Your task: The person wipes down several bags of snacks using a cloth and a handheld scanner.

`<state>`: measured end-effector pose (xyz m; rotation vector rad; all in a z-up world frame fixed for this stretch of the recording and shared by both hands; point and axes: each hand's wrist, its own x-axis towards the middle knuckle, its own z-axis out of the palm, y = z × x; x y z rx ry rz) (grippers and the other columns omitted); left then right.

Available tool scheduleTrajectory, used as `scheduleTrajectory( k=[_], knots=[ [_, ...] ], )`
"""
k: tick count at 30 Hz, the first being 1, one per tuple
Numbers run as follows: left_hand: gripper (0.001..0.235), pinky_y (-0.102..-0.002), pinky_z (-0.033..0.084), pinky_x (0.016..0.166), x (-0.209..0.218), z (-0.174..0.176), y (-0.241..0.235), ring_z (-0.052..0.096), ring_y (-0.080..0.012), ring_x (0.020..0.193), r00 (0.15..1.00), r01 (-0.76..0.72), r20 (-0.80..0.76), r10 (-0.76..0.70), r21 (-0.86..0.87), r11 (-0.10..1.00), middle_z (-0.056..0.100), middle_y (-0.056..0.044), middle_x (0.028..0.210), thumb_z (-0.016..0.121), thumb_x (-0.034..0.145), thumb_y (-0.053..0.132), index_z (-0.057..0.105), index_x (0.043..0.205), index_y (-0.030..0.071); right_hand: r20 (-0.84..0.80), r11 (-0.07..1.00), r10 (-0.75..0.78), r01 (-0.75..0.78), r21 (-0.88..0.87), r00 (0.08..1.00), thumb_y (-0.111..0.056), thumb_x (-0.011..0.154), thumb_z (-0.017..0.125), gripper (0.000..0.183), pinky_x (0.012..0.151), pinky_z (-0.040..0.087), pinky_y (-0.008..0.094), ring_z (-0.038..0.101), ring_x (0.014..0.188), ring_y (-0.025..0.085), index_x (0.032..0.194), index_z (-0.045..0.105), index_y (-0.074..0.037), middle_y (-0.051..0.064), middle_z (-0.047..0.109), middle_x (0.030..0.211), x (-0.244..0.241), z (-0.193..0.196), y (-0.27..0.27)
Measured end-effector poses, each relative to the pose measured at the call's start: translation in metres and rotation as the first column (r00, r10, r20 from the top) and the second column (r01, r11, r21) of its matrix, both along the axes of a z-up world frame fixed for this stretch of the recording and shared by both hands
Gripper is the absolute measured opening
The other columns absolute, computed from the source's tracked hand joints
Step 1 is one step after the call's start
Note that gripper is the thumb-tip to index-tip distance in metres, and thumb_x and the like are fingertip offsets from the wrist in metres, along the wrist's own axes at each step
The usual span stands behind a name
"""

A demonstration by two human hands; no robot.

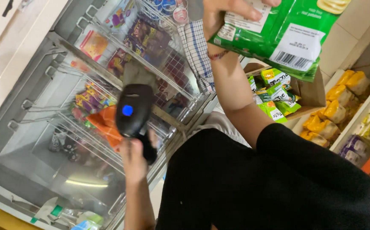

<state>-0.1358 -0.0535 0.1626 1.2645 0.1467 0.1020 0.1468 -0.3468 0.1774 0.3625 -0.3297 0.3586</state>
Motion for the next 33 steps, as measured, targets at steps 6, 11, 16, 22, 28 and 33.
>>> scheduleTrajectory(
  k=[6, 11, 16, 22, 28, 33],
  knots=[
    [0.045, -0.033, 0.054, 0.074, -0.001, 0.071, -0.055, 0.068, -0.021, 0.077, 0.852, 0.426, 0.132, -0.506, 0.386, 0.818, 0.07, -0.006, 0.091, 0.079, 0.087, 0.036, 0.066, 0.112, 0.001, 0.003, 0.937, -0.168, 0.161, -0.31, 0.986, -0.009, 0.101, 0.066, 0.027, 0.08, 0.062, 0.036, 0.073, 0.098, 0.023, 0.123, 0.061, 0.004, 0.01, 0.07, 0.115, 0.015, -0.04, -0.044],
    [0.059, -0.033, 0.058, 0.085, 0.012, 0.11, -0.071, 0.075, -0.0269, 0.098, 0.713, 0.591, 0.274, -0.646, 0.262, 0.763, 0.072, -0.014, 0.113, 0.083, 0.092, 0.031, 0.06, 0.134, -0.003, 0.058, 0.805, -0.28, 0.267, -0.529, 0.958, -0.009, 0.101, 0.069, 0.032, 0.084, 0.061, 0.036, 0.072, 0.102, 0.023, 0.127, 0.057, 0.004, 0.011, 0.069, 0.118, 0.03, -0.069, -0.074],
    [0.056, -0.029, 0.058, 0.085, 0.01, 0.089, -0.07, 0.077, -0.0269, 0.094, 0.735, 0.587, 0.204, -0.646, 0.284, 0.758, 0.073, -0.014, 0.11, 0.084, 0.089, 0.031, 0.062, 0.13, -0.001, 0.125, 0.61, -0.364, 0.338, -0.716, 0.923, -0.009, 0.102, 0.072, 0.037, 0.088, 0.06, 0.035, 0.07, 0.106, 0.023, 0.132, 0.054, 0.004, 0.011, 0.067, 0.122, 0.04, -0.093, -0.101],
    [0.063, -0.041, 0.058, 0.077, 0.035, 0.01, -0.021, 0.069, -0.039, 0.079, 0.955, 0.123, -0.285, 0.08, 0.627, 0.769, 0.07, -0.023, 0.086, 0.076, 0.081, 0.031, 0.068, 0.136, 0.002, 0.196, 0.4, -0.313, 0.317, -0.86, 0.929, -0.009, 0.103, 0.076, 0.044, 0.093, 0.059, 0.035, 0.068, 0.11, 0.023, 0.137, 0.05, 0.003, 0.012, 0.065, 0.126, 0.055, -0.13, -0.045],
    [0.078, -0.05, 0.053, 0.093, 0.038, -0.173, 0.079, 0.066, -0.0435, 0.106, 0.884, -0.195, 0.204, 0.421, 0.979, -0.065, 0.066, -0.025, 0.119, 0.074, 0.098, 0.047, 0.046, 0.149, -0.004, 0.363, 0.069, -0.328, 0.405, -0.912, 0.872, -0.008, 0.104, 0.079, 0.052, 0.098, 0.058, 0.034, 0.065, 0.115, 0.022, 0.142, 0.046, 0.003, 0.012, 0.063, 0.13, 0.061, -0.135, -0.05],
    [0.082, -0.06, 0.032, 0.113, 0.045, -0.197, 0.09, 0.047, -0.0486, 0.132, 0.792, -0.131, 0.206, 0.575, 0.977, -0.17, 0.046, -0.031, 0.15, 0.072, 0.093, 0.053, 0.043, 0.15, 0.002, 0.422, -0.135, -0.285, 0.4, -0.906, 0.861, -0.011, 0.095, 0.087, 0.068, 0.106, 0.056, 0.033, 0.063, 0.12, 0.022, 0.146, 0.043, 0.003, 0.015, 0.061, 0.137, 0.042, -0.133, -0.032]
  ],
)
